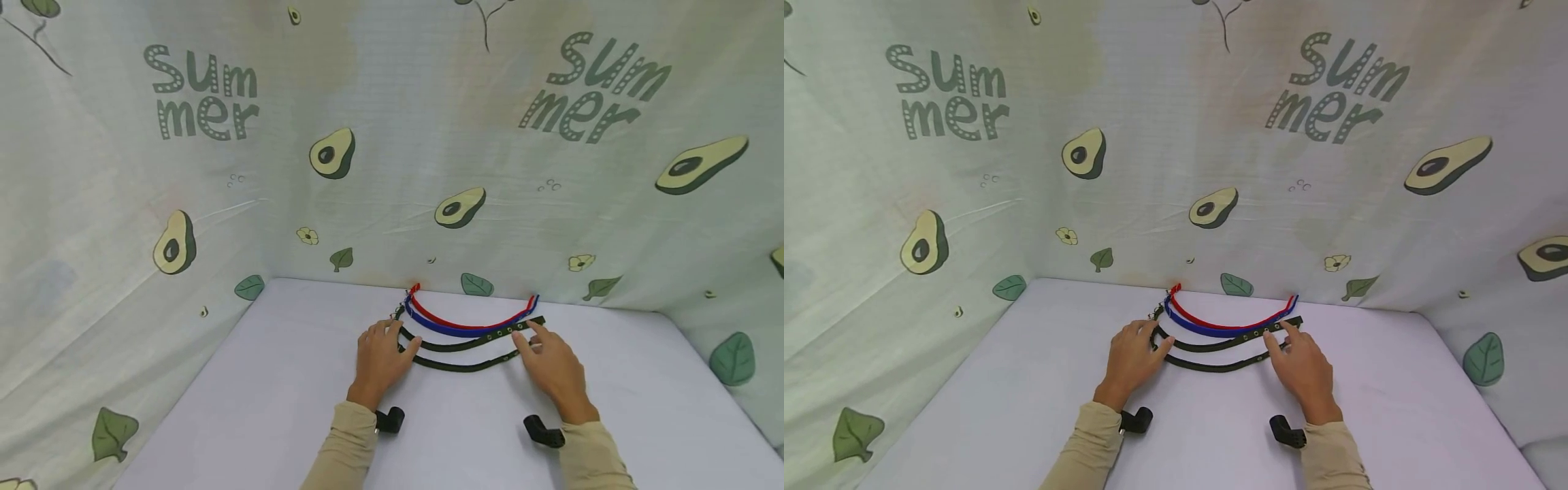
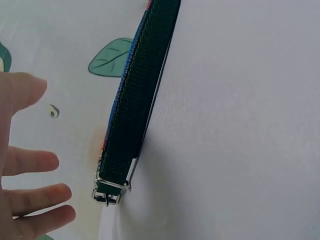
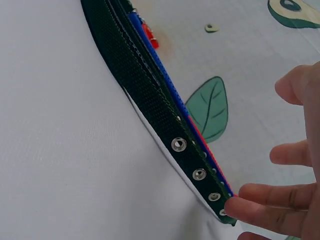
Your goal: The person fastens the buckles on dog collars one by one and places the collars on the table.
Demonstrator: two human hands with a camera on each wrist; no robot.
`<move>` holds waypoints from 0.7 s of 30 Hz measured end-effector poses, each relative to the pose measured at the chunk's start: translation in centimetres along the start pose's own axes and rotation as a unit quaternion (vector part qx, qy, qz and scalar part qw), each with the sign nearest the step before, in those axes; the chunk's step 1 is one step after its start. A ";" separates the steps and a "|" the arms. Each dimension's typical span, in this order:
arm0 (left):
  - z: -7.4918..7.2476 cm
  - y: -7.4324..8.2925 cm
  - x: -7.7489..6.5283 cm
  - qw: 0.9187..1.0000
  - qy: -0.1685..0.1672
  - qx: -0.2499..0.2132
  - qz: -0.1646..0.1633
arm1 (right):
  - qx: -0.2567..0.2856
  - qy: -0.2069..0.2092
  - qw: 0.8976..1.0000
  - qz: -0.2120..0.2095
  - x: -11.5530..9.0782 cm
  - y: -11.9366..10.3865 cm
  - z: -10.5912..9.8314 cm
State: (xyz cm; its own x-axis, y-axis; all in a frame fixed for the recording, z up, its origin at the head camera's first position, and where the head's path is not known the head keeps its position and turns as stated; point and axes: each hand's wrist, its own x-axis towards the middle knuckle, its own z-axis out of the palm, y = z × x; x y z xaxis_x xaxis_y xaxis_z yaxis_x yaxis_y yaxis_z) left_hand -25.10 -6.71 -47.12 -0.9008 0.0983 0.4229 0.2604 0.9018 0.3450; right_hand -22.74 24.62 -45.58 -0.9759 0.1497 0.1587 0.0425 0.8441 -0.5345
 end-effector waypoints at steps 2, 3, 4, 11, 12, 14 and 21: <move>0.1 0.0 0.0 1.000 0.021 0.004 0.000 | 0.019 -0.005 1.000 0.006 0.0 0.2 0.0; 0.1 0.0 -0.1 1.000 0.029 0.007 -0.001 | 0.026 -0.005 1.000 0.006 0.0 0.4 0.1; 0.1 0.0 -0.1 0.999 0.036 0.009 -0.003 | 0.032 -0.005 0.999 0.007 0.0 0.5 0.1; 0.1 0.2 -0.2 0.999 0.034 0.014 -0.027 | 0.063 -0.011 0.998 0.023 0.2 1.5 0.6; 0.1 0.2 -0.3 0.999 0.029 0.013 -0.031 | 0.063 -0.013 0.998 0.027 0.2 1.6 0.7; 0.0 0.3 -0.4 0.999 0.026 0.009 -0.033 | 0.066 -0.014 0.997 0.033 0.2 1.9 0.9; 0.1 0.6 -0.8 0.999 0.016 -0.008 -0.039 | 0.062 -0.012 0.997 0.037 0.3 2.8 1.7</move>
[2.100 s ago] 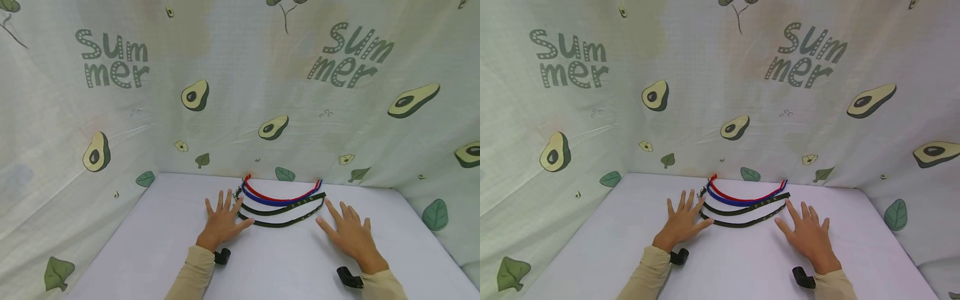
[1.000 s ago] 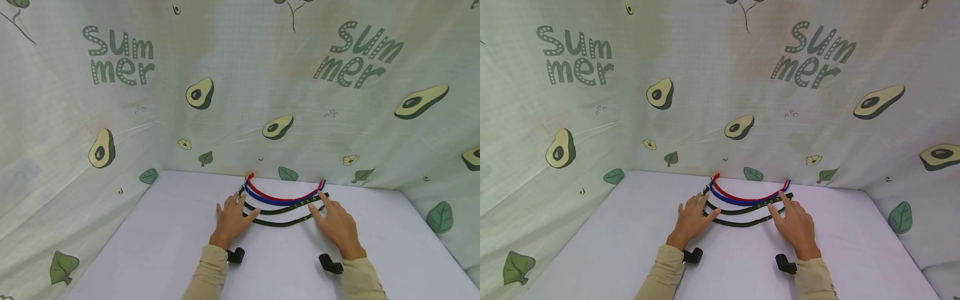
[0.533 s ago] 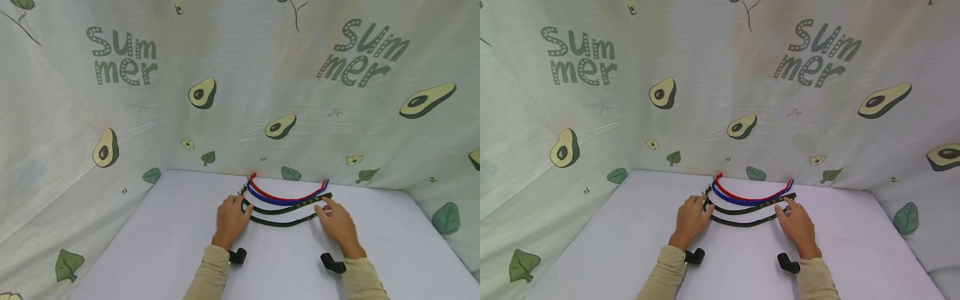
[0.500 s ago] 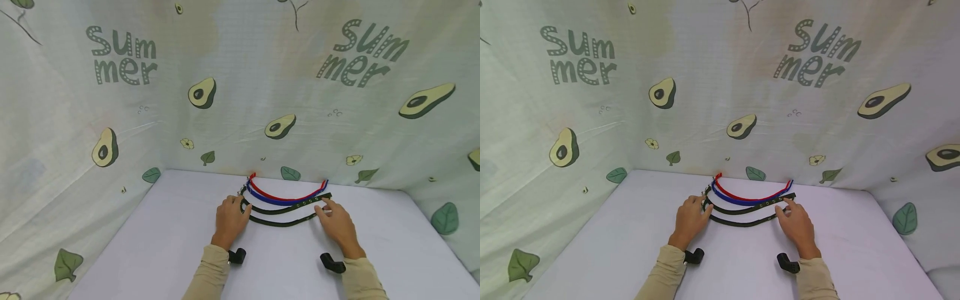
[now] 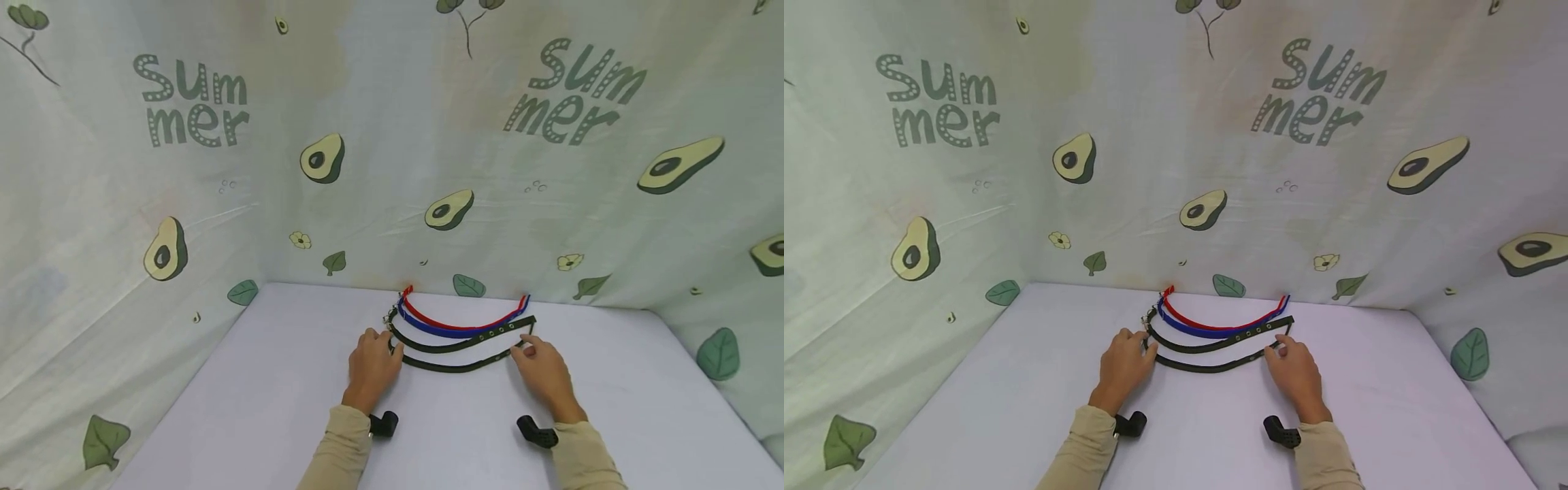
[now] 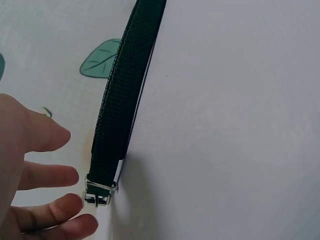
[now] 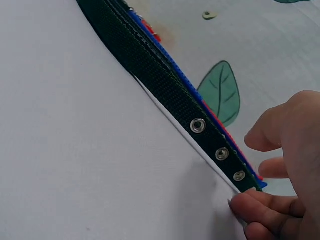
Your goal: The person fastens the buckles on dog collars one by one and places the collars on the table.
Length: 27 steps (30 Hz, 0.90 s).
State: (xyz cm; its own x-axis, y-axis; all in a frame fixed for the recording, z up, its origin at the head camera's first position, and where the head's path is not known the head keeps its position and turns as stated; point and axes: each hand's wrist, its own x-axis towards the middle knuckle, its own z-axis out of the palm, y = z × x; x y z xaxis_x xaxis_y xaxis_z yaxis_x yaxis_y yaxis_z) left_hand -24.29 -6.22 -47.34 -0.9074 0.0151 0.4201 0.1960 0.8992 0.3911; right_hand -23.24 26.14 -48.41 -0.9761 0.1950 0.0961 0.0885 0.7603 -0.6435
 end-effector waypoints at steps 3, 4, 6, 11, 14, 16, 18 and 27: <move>0.1 0.0 -0.1 1.000 -0.013 0.000 -0.006 | -0.016 -0.008 1.000 -0.006 0.1 0.1 0.4; 0.1 0.0 -0.1 1.000 -0.017 0.000 -0.006 | -0.021 -0.008 1.000 -0.008 0.2 0.1 0.5; 0.2 0.0 -0.1 1.000 -0.022 0.002 -0.003 | -0.030 -0.008 0.999 -0.014 0.2 0.1 0.6; 0.3 0.1 -0.1 1.000 -0.027 0.013 0.007 | -0.046 -0.003 0.998 -0.031 -0.2 -0.1 0.8; 0.3 0.0 -0.1 0.999 -0.035 0.016 0.013 | -0.057 -0.004 0.998 -0.038 -0.3 -0.2 0.7; 0.3 -0.1 0.0 0.999 -0.042 0.022 0.020 | -0.063 -0.003 0.997 -0.046 -0.4 -0.4 0.7; 0.4 -0.2 -0.1 0.998 -0.049 0.030 0.024 | -0.063 -0.001 0.997 -0.051 -0.6 -0.5 0.7; 0.3 -0.7 0.1 0.998 -0.058 0.009 0.008 | -0.042 0.032 0.997 -0.058 -1.0 -0.5 0.8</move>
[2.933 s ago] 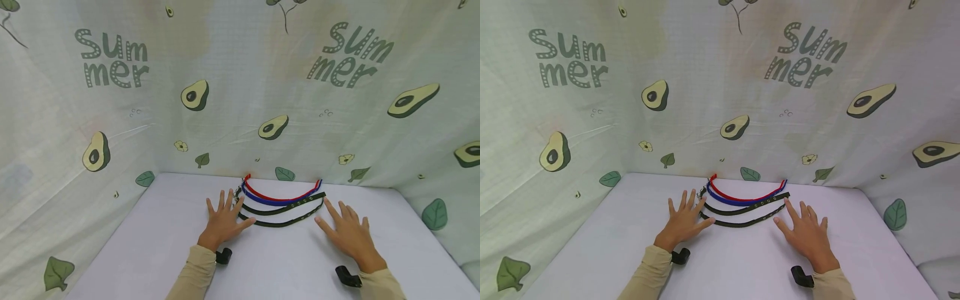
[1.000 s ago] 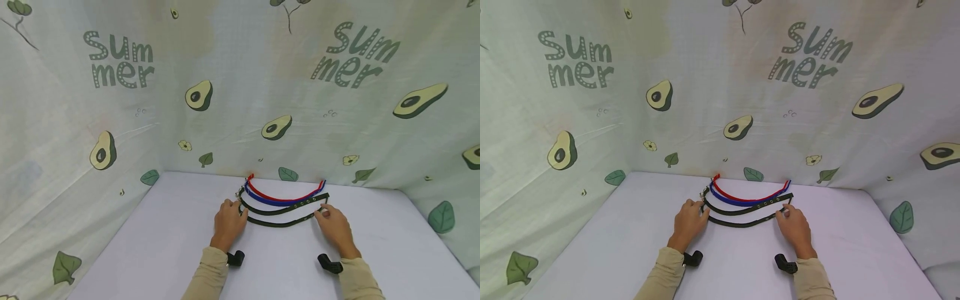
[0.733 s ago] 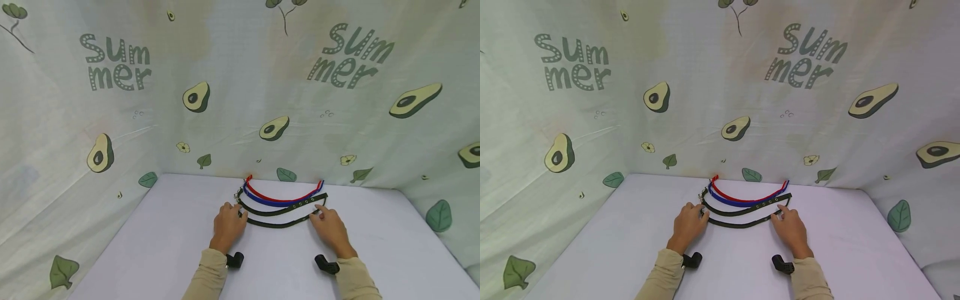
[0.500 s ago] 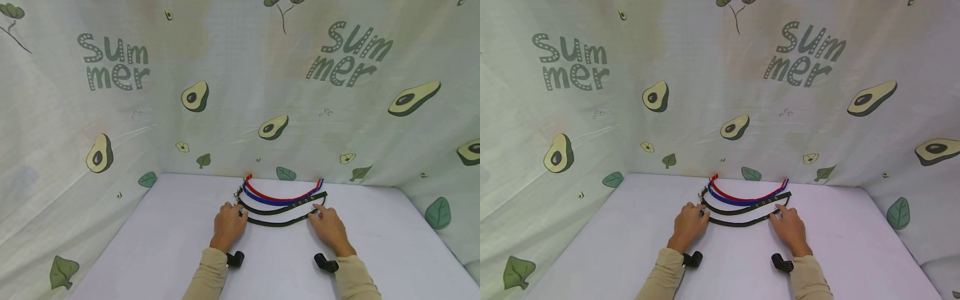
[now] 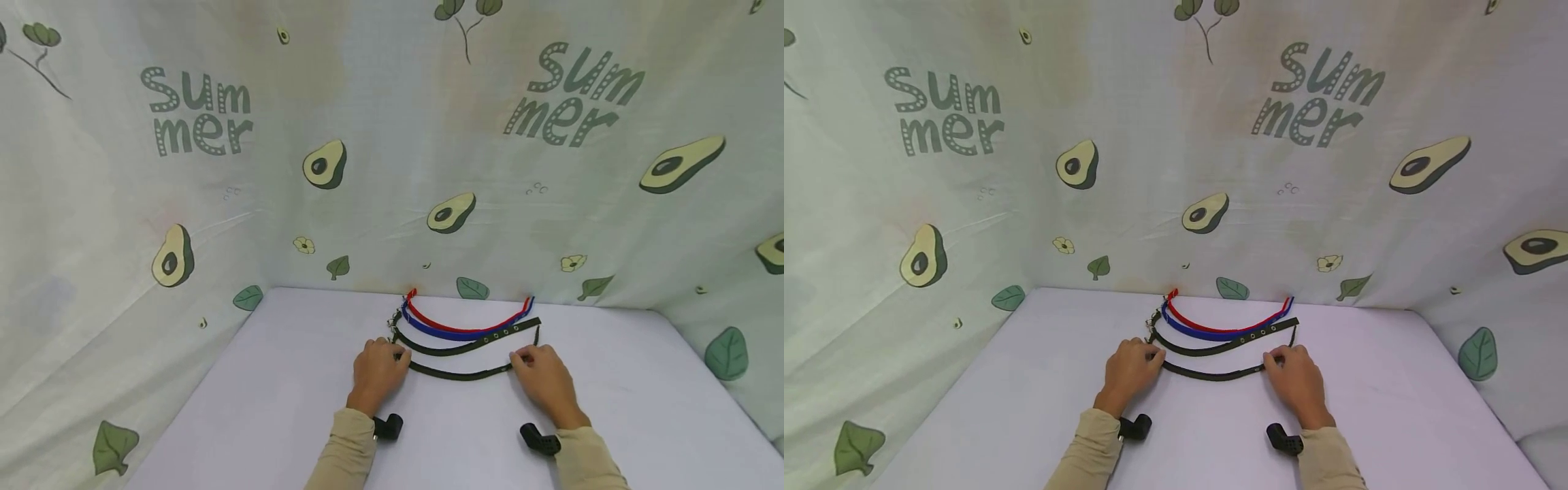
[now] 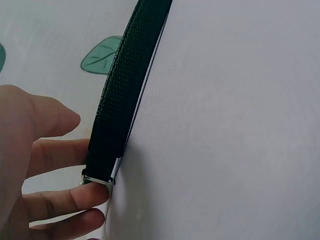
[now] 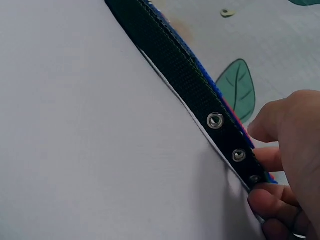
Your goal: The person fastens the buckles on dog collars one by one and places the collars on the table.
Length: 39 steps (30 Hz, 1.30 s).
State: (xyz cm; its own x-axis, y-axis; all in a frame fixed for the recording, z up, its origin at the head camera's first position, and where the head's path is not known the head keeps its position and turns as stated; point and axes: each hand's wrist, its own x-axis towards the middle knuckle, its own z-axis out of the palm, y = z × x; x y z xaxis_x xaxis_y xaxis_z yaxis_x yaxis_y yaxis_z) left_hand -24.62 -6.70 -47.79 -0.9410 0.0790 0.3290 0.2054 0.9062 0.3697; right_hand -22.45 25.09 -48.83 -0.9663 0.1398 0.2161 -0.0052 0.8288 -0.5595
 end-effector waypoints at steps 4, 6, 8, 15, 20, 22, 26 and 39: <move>-0.1 0.1 0.2 1.000 0.011 -0.019 -0.004 | 0.007 0.009 1.000 0.006 -0.2 -0.3 -0.2; -0.1 0.1 0.1 1.000 0.018 -0.018 -0.005 | 0.014 0.023 1.000 0.014 -0.3 -0.5 -0.1; -0.1 0.1 0.0 1.000 0.020 -0.014 -0.012 | 0.028 0.040 0.999 0.022 -0.4 -0.8 0.1; 0.1 -0.3 -0.4 0.997 0.050 -0.044 -0.026 | 0.110 0.079 0.990 0.037 -0.6 -1.6 0.7; 0.1 -0.9 -0.2 0.992 0.076 -0.104 -0.020 | 0.176 0.048 0.981 0.059 -0.7 -2.0 0.8; 0.0 -1.2 0.0 0.987 0.084 -0.134 -0.019 | 0.190 0.044 0.979 0.065 -0.8 -2.2 0.9; -0.4 -1.5 0.3 0.973 0.092 -0.208 -0.036 | 0.213 0.060 0.972 0.078 -0.9 -2.5 1.2; -1.0 -0.1 1.4 0.852 0.032 -0.505 -0.136 | 0.302 0.124 0.941 0.087 -1.4 -4.5 1.8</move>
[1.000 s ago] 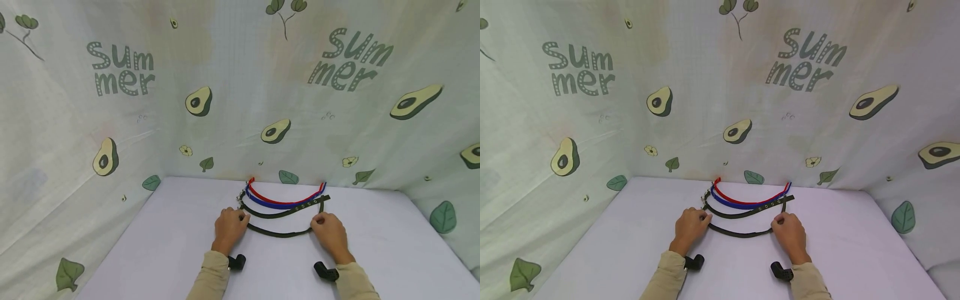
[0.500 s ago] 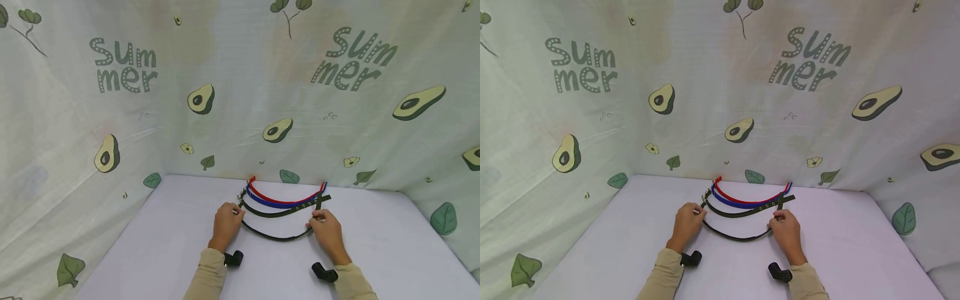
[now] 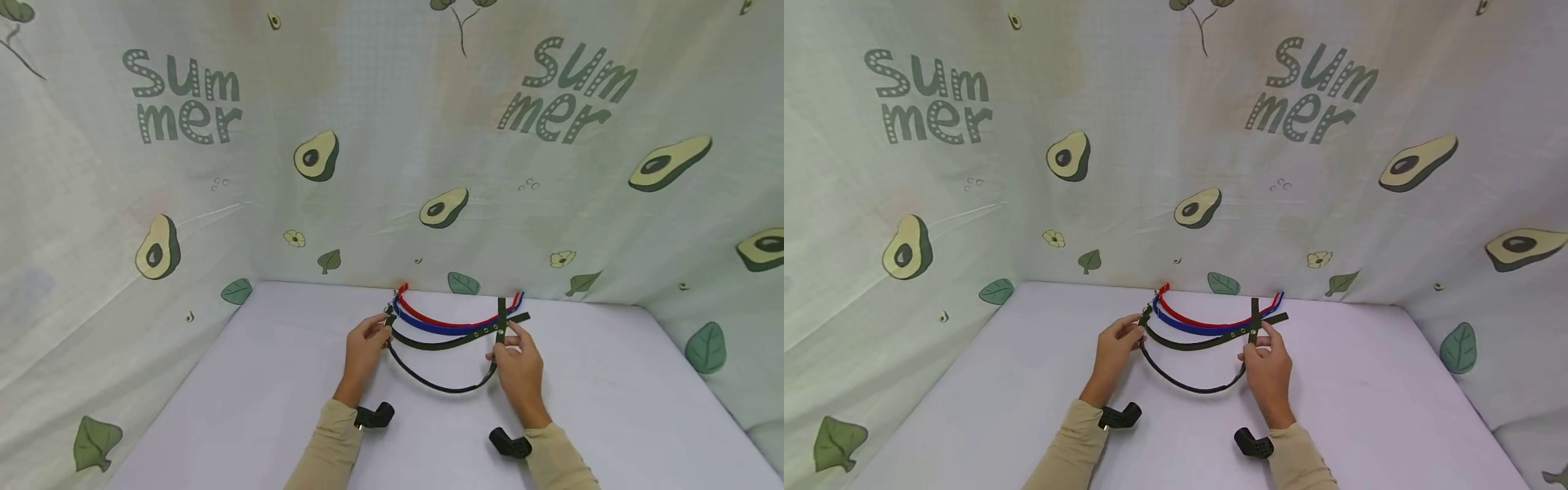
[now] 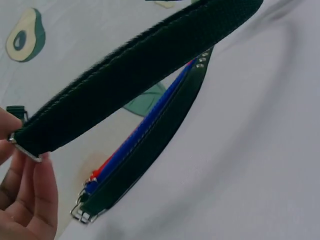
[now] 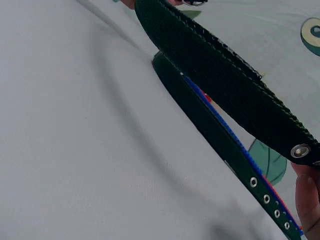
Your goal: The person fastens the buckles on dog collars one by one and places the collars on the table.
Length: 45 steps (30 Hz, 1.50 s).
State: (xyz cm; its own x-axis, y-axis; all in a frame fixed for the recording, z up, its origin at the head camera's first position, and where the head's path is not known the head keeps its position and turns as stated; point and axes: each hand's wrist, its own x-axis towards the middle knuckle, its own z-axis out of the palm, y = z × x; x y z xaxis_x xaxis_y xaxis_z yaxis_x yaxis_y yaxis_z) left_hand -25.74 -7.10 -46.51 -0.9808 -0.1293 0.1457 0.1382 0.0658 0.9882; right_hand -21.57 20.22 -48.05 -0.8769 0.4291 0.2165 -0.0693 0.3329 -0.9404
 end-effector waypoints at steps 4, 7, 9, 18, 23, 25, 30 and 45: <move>0.5 0.3 -0.1 0.998 -0.018 -0.060 -0.015 | 0.014 0.001 1.000 0.000 -0.4 -0.4 0.1; 0.9 0.5 -0.2 0.987 -0.036 -0.142 -0.059 | 0.022 -0.006 1.000 -0.007 -0.6 -0.7 0.3; 1.1 0.7 -0.4 0.977 -0.049 -0.187 -0.084 | 0.024 -0.008 1.000 -0.015 -0.7 -0.8 0.4; 1.6 0.8 -1.2 0.949 -0.089 -0.274 -0.127 | 0.036 -0.006 0.998 -0.046 -1.1 -0.6 0.7; 1.9 1.0 -1.4 0.946 -0.075 -0.286 -0.132 | 0.036 -0.014 0.998 -0.052 -1.3 -0.6 1.0; 1.9 1.2 -1.4 0.945 -0.068 -0.290 -0.134 | 0.034 -0.014 0.998 -0.054 -1.3 -0.6 1.1; 2.1 1.4 -1.4 0.943 -0.060 -0.301 -0.131 | 0.018 -0.019 0.998 -0.055 -1.3 -0.8 1.0; 2.9 0.9 -1.6 0.948 -0.071 -0.290 -0.114 | 0.036 -0.054 0.997 -0.047 -1.8 -1.4 0.7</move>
State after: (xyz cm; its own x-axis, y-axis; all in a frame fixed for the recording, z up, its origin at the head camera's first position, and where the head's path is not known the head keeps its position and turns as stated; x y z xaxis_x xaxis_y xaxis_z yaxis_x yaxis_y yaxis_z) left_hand -24.50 -3.96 -46.02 -0.9971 0.0632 -0.0422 -0.0685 -0.5078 0.8587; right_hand -20.26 18.39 -47.33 -0.9109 0.3041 0.2791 -0.1844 0.3050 -0.9343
